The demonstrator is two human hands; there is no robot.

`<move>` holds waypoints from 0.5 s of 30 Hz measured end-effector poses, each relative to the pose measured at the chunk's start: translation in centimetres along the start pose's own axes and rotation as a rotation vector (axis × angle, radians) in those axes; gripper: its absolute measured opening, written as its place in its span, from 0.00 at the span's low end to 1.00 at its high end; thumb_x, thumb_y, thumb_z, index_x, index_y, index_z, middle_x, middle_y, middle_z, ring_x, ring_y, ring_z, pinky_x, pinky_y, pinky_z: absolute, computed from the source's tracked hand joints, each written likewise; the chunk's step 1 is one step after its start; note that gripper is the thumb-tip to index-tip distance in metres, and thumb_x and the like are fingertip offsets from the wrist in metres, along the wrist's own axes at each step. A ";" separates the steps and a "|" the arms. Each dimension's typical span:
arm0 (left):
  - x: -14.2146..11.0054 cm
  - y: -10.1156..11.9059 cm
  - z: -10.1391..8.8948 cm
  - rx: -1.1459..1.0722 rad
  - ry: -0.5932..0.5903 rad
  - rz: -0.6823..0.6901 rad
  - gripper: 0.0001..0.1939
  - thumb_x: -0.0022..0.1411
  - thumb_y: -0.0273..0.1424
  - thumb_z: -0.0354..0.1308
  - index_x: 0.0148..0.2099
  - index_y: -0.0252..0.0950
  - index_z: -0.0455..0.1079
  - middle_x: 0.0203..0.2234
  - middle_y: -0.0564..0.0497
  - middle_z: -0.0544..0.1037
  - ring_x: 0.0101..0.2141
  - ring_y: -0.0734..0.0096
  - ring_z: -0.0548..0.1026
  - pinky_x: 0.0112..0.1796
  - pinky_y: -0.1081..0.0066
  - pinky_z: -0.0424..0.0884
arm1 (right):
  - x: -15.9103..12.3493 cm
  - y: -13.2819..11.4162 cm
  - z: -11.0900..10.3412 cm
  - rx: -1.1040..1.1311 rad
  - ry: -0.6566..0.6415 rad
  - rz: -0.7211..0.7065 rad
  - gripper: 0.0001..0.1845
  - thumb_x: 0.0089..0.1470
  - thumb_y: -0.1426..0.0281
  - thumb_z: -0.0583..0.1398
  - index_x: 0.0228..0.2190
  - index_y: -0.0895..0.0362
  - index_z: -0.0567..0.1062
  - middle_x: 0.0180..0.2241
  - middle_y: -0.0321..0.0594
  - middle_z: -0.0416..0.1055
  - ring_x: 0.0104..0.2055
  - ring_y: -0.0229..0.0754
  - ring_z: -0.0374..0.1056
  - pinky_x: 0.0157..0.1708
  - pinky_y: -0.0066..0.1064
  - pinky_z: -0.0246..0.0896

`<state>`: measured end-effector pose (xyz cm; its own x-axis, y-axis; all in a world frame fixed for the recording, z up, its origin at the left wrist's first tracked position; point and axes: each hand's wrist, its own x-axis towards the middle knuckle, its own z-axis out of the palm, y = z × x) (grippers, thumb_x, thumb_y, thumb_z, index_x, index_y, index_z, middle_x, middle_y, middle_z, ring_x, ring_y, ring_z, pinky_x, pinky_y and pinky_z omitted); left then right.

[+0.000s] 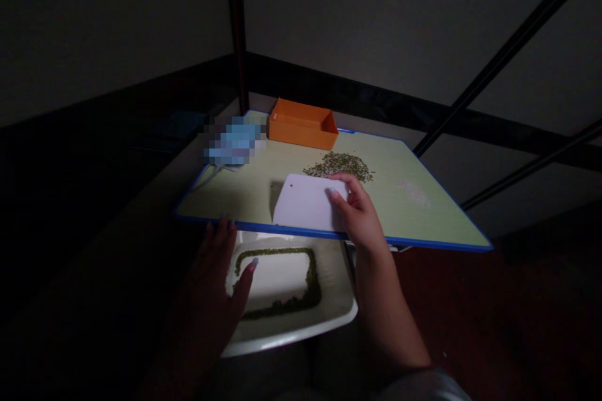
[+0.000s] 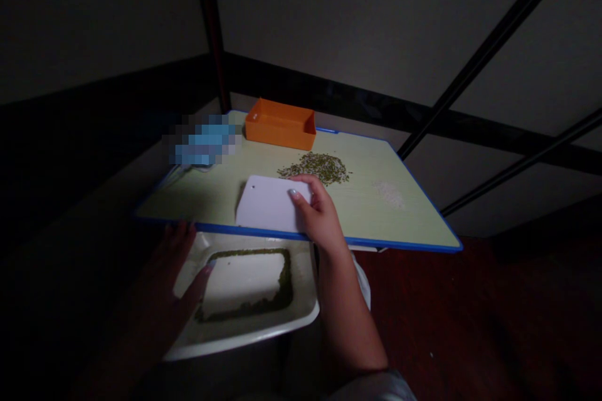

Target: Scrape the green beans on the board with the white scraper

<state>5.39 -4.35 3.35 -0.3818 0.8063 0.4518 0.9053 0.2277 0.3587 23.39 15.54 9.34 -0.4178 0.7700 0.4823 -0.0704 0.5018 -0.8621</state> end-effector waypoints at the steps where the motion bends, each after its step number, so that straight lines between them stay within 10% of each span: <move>1: 0.0 0.0 0.0 0.000 0.005 -0.001 0.33 0.65 0.42 0.47 0.68 0.38 0.49 0.67 0.43 0.58 0.67 0.58 0.51 0.61 0.54 0.64 | 0.0 0.0 0.0 0.000 0.000 0.003 0.09 0.57 0.67 0.61 0.41 0.48 0.73 0.43 0.36 0.73 0.48 0.45 0.67 0.51 0.40 0.60; 15: -0.1 -0.2 0.0 -0.003 0.011 0.010 0.35 0.64 0.42 0.48 0.70 0.44 0.43 0.67 0.45 0.57 0.67 0.57 0.52 0.60 0.52 0.65 | -0.3 0.2 -0.4 -0.037 0.247 -0.003 0.11 0.57 0.65 0.60 0.44 0.50 0.72 0.43 0.38 0.74 0.42 0.44 0.70 0.40 0.37 0.66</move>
<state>5.25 -4.45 3.26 -0.3751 0.8022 0.4646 0.9085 0.2184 0.3563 23.87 15.56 9.14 -0.1829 0.8394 0.5118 -0.0357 0.5145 -0.8567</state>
